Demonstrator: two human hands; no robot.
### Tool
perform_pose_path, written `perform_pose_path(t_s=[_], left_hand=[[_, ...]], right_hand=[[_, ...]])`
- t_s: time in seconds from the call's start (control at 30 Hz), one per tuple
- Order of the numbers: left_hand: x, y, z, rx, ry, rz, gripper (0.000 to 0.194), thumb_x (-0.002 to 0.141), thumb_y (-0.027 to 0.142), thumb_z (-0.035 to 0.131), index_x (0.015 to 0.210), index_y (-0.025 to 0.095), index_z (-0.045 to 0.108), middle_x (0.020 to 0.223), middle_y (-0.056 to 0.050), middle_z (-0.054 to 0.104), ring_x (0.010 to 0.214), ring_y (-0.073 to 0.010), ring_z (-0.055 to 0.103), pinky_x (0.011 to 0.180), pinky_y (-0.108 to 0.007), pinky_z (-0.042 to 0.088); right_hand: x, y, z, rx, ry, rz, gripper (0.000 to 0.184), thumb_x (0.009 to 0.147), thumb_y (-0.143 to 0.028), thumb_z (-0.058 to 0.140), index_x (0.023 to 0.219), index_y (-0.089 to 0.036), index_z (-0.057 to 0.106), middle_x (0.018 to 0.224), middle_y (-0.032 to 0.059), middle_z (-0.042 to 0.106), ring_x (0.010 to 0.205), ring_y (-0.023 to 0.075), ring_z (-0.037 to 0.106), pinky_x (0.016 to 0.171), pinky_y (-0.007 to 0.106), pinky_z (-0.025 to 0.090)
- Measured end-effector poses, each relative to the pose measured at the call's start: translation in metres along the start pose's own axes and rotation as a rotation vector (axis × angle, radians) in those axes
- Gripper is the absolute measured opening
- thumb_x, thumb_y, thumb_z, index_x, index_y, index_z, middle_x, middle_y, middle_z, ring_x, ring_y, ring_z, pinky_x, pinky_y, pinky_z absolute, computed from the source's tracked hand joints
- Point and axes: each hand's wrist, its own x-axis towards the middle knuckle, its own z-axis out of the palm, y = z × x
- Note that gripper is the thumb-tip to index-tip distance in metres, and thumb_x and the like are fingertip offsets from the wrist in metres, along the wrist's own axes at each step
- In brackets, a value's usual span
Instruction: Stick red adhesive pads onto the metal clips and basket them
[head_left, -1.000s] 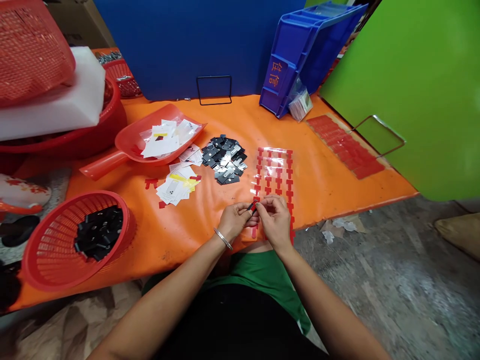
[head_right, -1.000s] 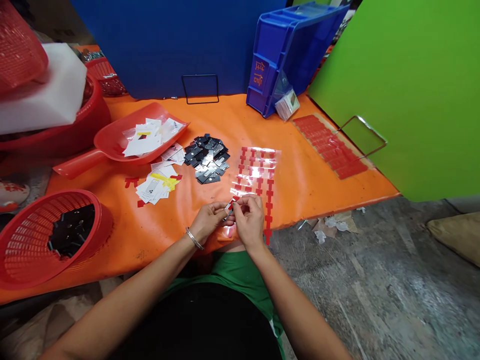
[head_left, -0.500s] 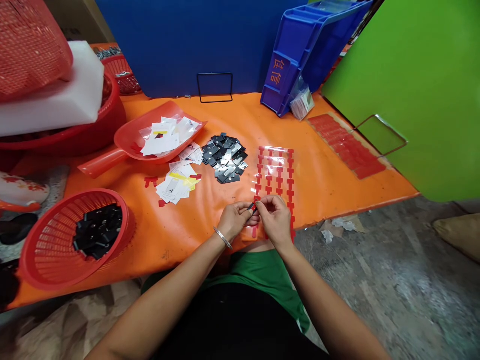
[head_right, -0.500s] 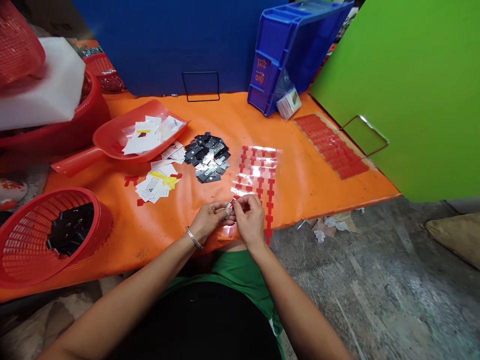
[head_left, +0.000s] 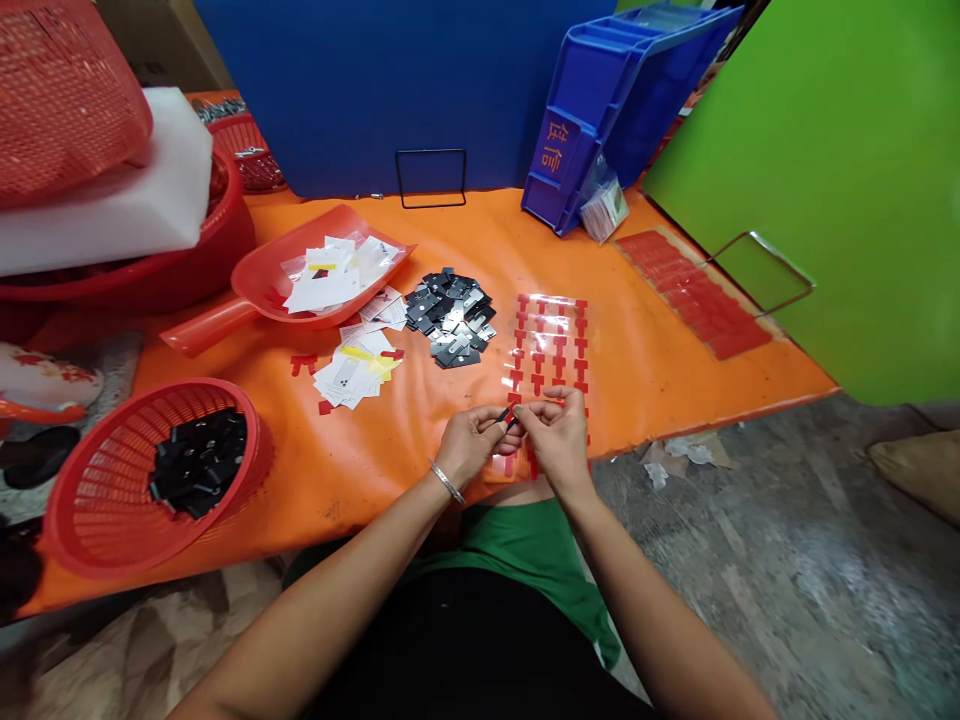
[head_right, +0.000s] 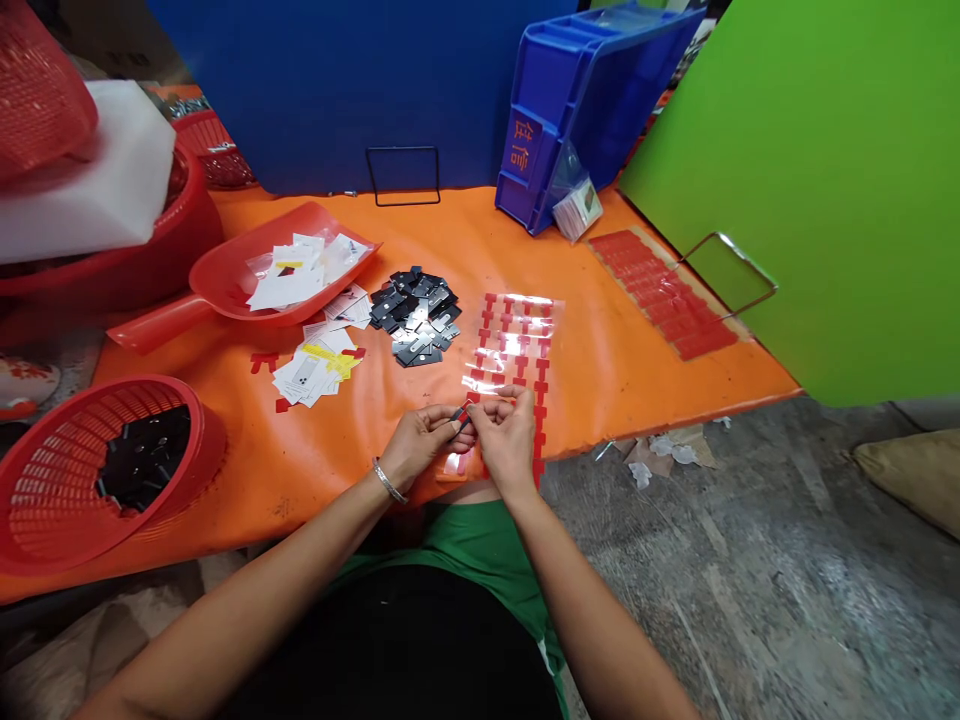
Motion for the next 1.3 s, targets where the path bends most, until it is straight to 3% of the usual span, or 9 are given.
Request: perform_pose_path(t_s=[0.1,0.23,0.4,0.6,0.73,0.87,1.0,1.1,1.3], left_hand=[[0.0,0.002,0.001,0.001,0.018,-0.021,0.012,0.075,0.015,0.067,0.084,0.007,0.065,0.067,-0.006,0.068,0.056,-0.0098,0.063,0.062,-0.022,0.053],[0.001,0.001,0.001,0.012,0.01,-0.013,0.011,0.075,0.016,0.067,0.08,0.008,0.064,0.065,-0.005,0.067,0.054,-0.0092,0.062,0.06,-0.023,0.053],[0.0,-0.001,0.004,0.021,-0.031,0.048,0.018,0.072,0.025,0.07,0.08,0.009,0.065,0.068,-0.006,0.067,0.056,-0.0104,0.062,0.06,-0.024,0.053],[-0.037,0.037,-0.007,0.021,-0.012,0.149,0.028,0.076,0.035,0.065,0.091,0.011,0.065,0.084,-0.009,0.069,0.066,-0.0129,0.065,0.069,-0.027,0.054],[-0.083,0.08,-0.057,0.249,0.195,0.311,0.035,0.076,0.042,0.063,0.097,0.013,0.065,0.086,-0.008,0.07,0.071,-0.0167,0.065,0.072,-0.03,0.053],[-0.132,0.112,-0.126,0.789,0.722,0.439,0.034,0.078,0.044,0.058,0.099,0.019,0.067,0.087,-0.004,0.071,0.078,-0.0208,0.065,0.074,-0.031,0.049],[-0.166,0.122,-0.18,1.309,1.16,0.21,0.035,0.082,0.044,0.05,0.1,0.02,0.068,0.077,-0.006,0.069,0.078,-0.0301,0.063,0.067,-0.035,0.045],[-0.174,0.119,-0.198,1.436,1.181,0.209,0.032,0.084,0.039,0.048,0.101,0.019,0.067,0.083,-0.007,0.07,0.085,-0.0326,0.063,0.072,-0.038,0.045],[-0.154,0.108,-0.174,1.309,1.13,0.702,0.028,0.083,0.032,0.054,0.106,0.021,0.065,0.109,-0.007,0.066,0.103,-0.026,0.059,0.092,-0.037,0.043]], right_hand=[[0.004,-0.003,-0.004,0.055,-0.093,0.046,0.05,0.064,-0.036,0.073,0.104,-0.02,0.047,0.067,-0.0031,0.063,0.054,0.0139,0.06,0.055,0.028,0.051],[0.01,-0.006,-0.008,0.023,-0.205,0.082,0.03,0.064,-0.042,0.073,0.075,-0.017,0.061,0.063,-0.0004,0.061,0.051,0.0125,0.056,0.05,0.026,0.048],[0.013,-0.008,-0.009,0.007,-0.193,0.116,0.033,0.067,-0.05,0.068,0.068,-0.018,0.063,0.047,-0.0039,0.052,0.034,0.0075,0.037,0.031,0.02,0.028],[0.011,-0.012,-0.007,-0.035,-0.178,0.066,0.038,0.075,-0.055,0.059,0.075,-0.017,0.063,0.057,-0.0007,0.058,0.038,0.0094,0.042,0.034,0.022,0.031],[0.011,-0.02,0.005,-0.31,-0.231,-0.268,0.026,0.081,-0.043,0.056,0.077,-0.019,0.065,0.073,0.0029,0.064,0.068,0.0182,0.058,0.061,0.029,0.046],[0.029,-0.022,0.032,-0.551,-0.237,-0.548,0.019,0.084,-0.034,0.054,0.079,-0.02,0.067,0.083,0.0067,0.063,0.084,0.0235,0.056,0.078,0.038,0.044],[0.057,-0.016,0.063,-0.738,-0.167,-0.67,0.024,0.079,-0.035,0.06,0.094,-0.017,0.068,0.093,0.0123,0.058,0.092,0.0287,0.048,0.082,0.043,0.042],[0.072,-0.011,0.081,-0.807,-0.119,-0.68,0.035,0.073,-0.041,0.066,0.099,-0.017,0.066,0.095,0.0131,0.054,0.093,0.0302,0.046,0.083,0.045,0.041],[0.075,-0.014,0.092,-0.774,-0.118,-0.608,0.026,0.071,-0.039,0.066,0.086,-0.018,0.062,0.092,0.011,0.055,0.093,0.029,0.047,0.081,0.043,0.041]])
